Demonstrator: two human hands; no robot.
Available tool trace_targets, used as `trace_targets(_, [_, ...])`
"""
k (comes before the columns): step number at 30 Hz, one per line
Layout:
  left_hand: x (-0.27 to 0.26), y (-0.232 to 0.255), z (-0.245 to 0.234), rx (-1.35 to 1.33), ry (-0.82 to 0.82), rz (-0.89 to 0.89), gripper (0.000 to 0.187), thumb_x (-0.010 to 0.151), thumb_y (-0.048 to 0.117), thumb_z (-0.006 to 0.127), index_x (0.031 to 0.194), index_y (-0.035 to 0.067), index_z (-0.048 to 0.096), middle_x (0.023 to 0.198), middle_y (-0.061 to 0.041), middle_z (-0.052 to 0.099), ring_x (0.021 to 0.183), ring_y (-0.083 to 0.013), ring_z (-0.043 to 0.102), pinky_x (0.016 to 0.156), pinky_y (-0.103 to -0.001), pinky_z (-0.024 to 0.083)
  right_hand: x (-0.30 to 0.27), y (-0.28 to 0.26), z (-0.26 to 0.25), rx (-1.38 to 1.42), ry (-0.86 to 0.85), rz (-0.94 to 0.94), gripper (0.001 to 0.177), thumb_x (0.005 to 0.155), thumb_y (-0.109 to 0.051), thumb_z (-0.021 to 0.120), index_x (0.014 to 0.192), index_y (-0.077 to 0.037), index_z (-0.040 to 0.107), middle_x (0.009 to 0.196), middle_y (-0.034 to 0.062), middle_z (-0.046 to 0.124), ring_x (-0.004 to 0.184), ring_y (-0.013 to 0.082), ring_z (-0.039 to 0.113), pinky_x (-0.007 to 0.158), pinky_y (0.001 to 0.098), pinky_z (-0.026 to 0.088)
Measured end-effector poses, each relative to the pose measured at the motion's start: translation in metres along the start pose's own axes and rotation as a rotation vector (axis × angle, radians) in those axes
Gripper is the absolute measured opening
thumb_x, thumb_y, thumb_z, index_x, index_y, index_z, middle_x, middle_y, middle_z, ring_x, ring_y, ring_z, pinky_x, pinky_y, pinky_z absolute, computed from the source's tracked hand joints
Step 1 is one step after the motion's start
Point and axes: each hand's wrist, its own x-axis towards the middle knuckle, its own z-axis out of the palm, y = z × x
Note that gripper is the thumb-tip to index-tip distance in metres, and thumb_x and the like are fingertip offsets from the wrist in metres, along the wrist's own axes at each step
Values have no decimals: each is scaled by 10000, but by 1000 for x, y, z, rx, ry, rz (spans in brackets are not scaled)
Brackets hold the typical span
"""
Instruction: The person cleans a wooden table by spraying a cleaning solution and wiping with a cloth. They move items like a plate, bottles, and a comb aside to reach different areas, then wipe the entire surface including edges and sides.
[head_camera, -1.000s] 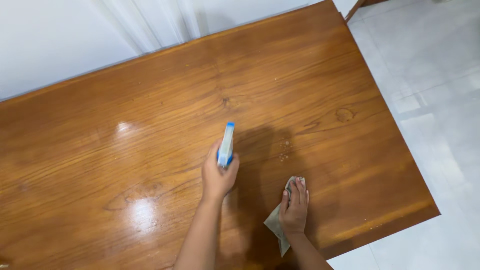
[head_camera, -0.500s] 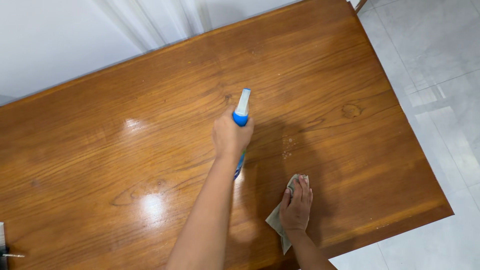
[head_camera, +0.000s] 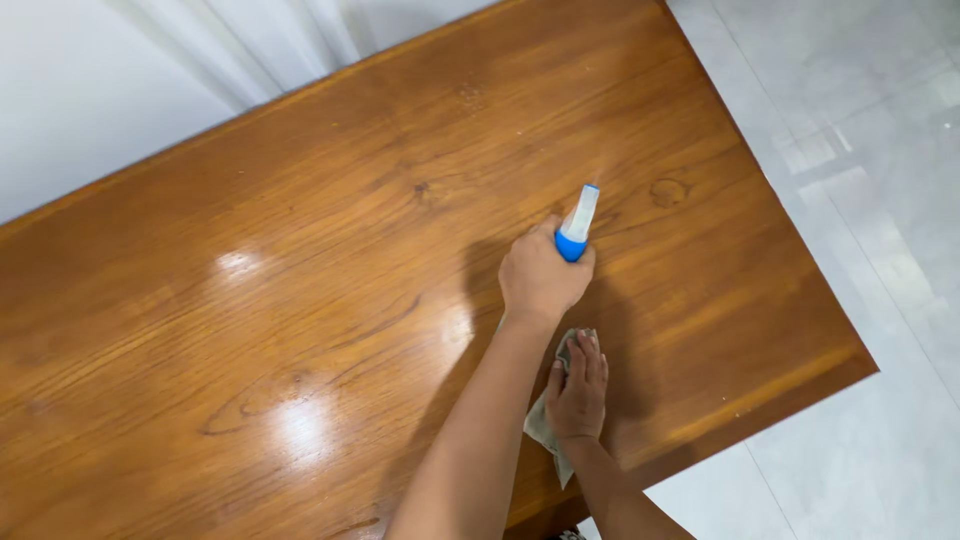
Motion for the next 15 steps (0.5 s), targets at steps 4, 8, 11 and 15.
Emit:
trace_targets(4, [-8,14,8,21,-191,-52,330,732,355,688,989,149,682,906,-123,713,881,-335,673,770,-455,535,0,0,-4,2,6,-9,361,922,-174,505,1258,-45,525,1458,124,443,1399,302,361,1159,477,254])
trace_targets(8, [-24,16,15,127,-378,-32,345,719,346,693,1012,165,684,920,-125,711,900,-335,671,789,-461,528,1,1,-6,-83,-50,-54,509,847,-198,530,1317,-12,470,1409,157,442,1346,336,377,1149,479,261])
trace_targets(11, [-44,23,34,233,-469,-5,311,752,354,686,995,160,698,932,-129,715,918,-333,676,818,-454,531,-4,-3,-7,-117,-115,-66,521,842,-213,553,1322,-32,461,1389,138,457,1326,314,401,1130,458,287])
trace_targets(15, [-64,35,54,303,-619,-6,335,753,366,688,1023,169,684,959,-103,719,936,-309,679,824,-440,538,-19,0,-9,161,-167,68,541,836,-232,583,1330,-59,448,1361,112,476,1299,285,433,1106,430,323])
